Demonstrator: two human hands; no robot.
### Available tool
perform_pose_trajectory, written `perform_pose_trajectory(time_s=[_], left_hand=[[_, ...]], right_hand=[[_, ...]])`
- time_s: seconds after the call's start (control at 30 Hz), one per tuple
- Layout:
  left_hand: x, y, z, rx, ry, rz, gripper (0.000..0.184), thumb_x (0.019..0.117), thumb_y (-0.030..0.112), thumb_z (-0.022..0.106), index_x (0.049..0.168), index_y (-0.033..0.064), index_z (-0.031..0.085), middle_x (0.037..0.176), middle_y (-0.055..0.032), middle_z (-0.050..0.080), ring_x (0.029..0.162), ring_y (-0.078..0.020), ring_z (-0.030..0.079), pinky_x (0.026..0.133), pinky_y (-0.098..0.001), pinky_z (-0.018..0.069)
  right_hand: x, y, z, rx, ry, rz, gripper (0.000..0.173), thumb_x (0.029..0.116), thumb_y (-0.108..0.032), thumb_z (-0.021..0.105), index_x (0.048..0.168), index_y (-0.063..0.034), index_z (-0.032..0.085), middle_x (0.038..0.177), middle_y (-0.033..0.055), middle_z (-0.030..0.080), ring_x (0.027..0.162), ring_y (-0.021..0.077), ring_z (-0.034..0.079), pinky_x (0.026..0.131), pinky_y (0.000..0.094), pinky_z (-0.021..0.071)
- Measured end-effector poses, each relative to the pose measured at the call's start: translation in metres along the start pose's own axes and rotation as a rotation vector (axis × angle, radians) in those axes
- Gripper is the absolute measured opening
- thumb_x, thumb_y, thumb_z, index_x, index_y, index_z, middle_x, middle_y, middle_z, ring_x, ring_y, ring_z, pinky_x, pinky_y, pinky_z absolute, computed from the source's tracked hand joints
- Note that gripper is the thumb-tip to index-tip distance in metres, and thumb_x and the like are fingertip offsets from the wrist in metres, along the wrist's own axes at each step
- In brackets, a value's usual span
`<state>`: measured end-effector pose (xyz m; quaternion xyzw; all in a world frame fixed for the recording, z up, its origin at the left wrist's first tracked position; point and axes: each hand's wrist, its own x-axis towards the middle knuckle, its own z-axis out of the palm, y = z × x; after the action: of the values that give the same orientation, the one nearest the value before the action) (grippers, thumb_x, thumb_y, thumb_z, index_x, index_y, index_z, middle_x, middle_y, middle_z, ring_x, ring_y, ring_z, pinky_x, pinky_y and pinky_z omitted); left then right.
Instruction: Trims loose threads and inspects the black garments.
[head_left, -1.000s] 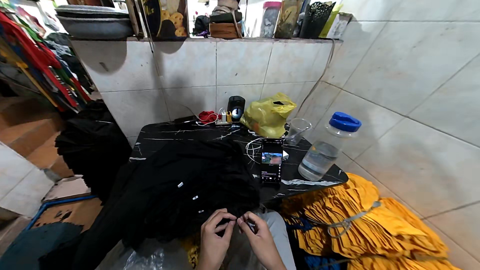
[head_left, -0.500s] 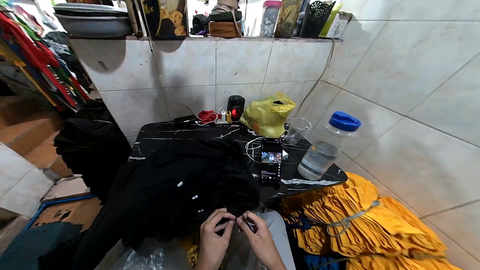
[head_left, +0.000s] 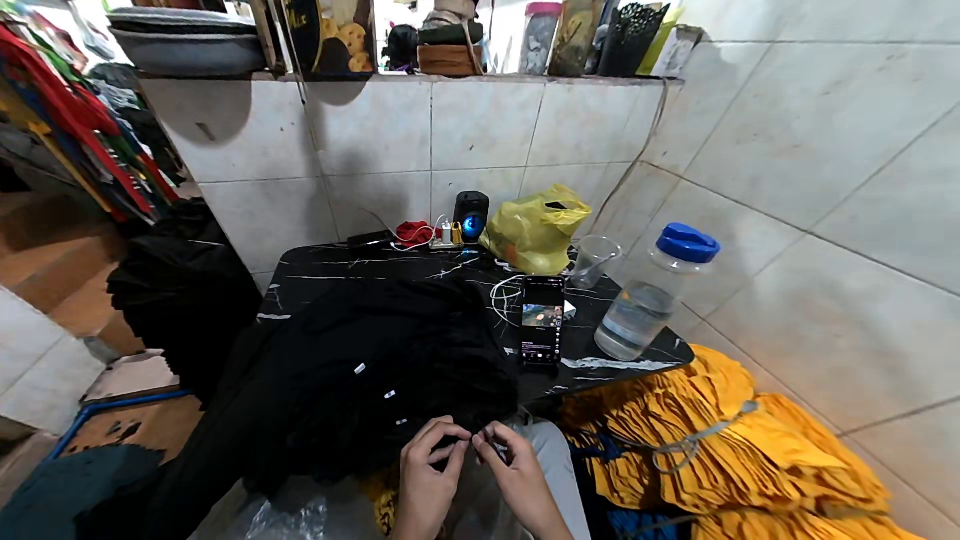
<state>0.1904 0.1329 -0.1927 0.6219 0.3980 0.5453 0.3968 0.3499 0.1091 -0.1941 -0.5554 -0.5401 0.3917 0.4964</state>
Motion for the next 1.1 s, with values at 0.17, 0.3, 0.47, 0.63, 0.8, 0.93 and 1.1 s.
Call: perform_pose_trajectory(time_s=[0.17,0.3,0.47,0.63,0.8,0.93,1.1], left_hand=[[-0.0007,-0.001,-0.0002,0.006,0.001,-0.003,0.01,0.0859,0.002,0.077,0.095,0.0052,0.078,0.11,-0.0102,0.073,0.105,-0.017,0.072,0.078,-0.029,0.0668],[-0.0008,-0.0009,-0.0002,-0.003,-0.001,-0.001,0.01,0.0858,0.001,0.077,0.095,0.0052,0.078,0.109,-0.0101,0.073,0.105,-0.017,0.072,0.078,-0.0284,0.0666],[-0.0009,-0.0012,-0.0003,-0.004,-0.002,-0.004,0.01,0.0858,0.002,0.077,0.095,0.0054,0.078,0.109,-0.0101,0.073,0.104,-0.0168,0.072,0.078,-0.0284,0.0666],[-0.001,-0.0013,0.0001,-0.01,0.006,-0.004,0.01,0.0854,0.001,0.077,0.095,0.0048,0.078,0.109,-0.0106,0.073,0.105,-0.0177,0.072,0.078,-0.0289,0.0667],[-0.0008,-0.0009,-0.0002,-0.001,0.004,-0.004,0.011,0.085,0.001,0.078,0.095,0.0046,0.078,0.11,-0.0108,0.072,0.105,-0.0176,0.072,0.078,-0.0288,0.0667],[-0.0006,-0.0004,0.0001,-0.002,0.011,0.01,0.011,0.0851,0.001,0.077,0.095,0.0045,0.078,0.109,-0.0105,0.073,0.105,-0.0173,0.072,0.078,-0.0287,0.0666],[-0.0002,0.0037,0.0004,-0.031,0.013,0.012,0.011,0.0852,0.001,0.078,0.096,0.0024,0.077,0.11,-0.0124,0.072,0.104,-0.0181,0.073,0.077,-0.0297,0.0674]], right_hand=[[0.0001,-0.0002,0.0003,0.003,-0.005,0.007,0.016,0.1003,-0.02,0.061,0.095,-0.0076,0.069,0.082,0.001,0.068,0.073,0.0106,0.066,0.068,0.027,0.0562],[-0.0005,0.0002,0.0003,0.005,-0.008,0.007,0.016,0.1004,-0.02,0.061,0.095,-0.0078,0.07,0.082,0.0011,0.068,0.073,0.0107,0.066,0.067,0.0268,0.0563],[-0.0004,0.0005,0.0002,0.003,-0.007,0.017,0.016,0.1001,-0.02,0.061,0.095,-0.008,0.069,0.081,0.0011,0.068,0.072,0.0106,0.065,0.067,0.0269,0.0559],[-0.0005,0.001,0.0007,0.011,-0.007,0.016,0.016,0.1,-0.02,0.062,0.094,-0.0076,0.069,0.081,0.0013,0.068,0.072,0.0111,0.066,0.067,0.0271,0.0562],[-0.0004,0.0012,0.0003,0.006,-0.01,0.024,0.016,0.1004,-0.021,0.061,0.094,-0.0081,0.069,0.081,0.0008,0.068,0.073,0.0109,0.066,0.068,0.0268,0.056],[-0.001,0.0003,0.0012,-0.013,0.001,0.02,0.017,0.101,-0.021,0.06,0.096,-0.0075,0.07,0.083,0.0014,0.069,0.074,0.0108,0.066,0.07,0.0277,0.0571],[-0.0027,-0.0025,0.0047,-0.079,0.037,0.0,0.025,0.1045,-0.032,0.058,0.103,-0.0094,0.07,0.083,-0.0012,0.07,0.075,0.0094,0.068,0.071,0.0276,0.0578]])
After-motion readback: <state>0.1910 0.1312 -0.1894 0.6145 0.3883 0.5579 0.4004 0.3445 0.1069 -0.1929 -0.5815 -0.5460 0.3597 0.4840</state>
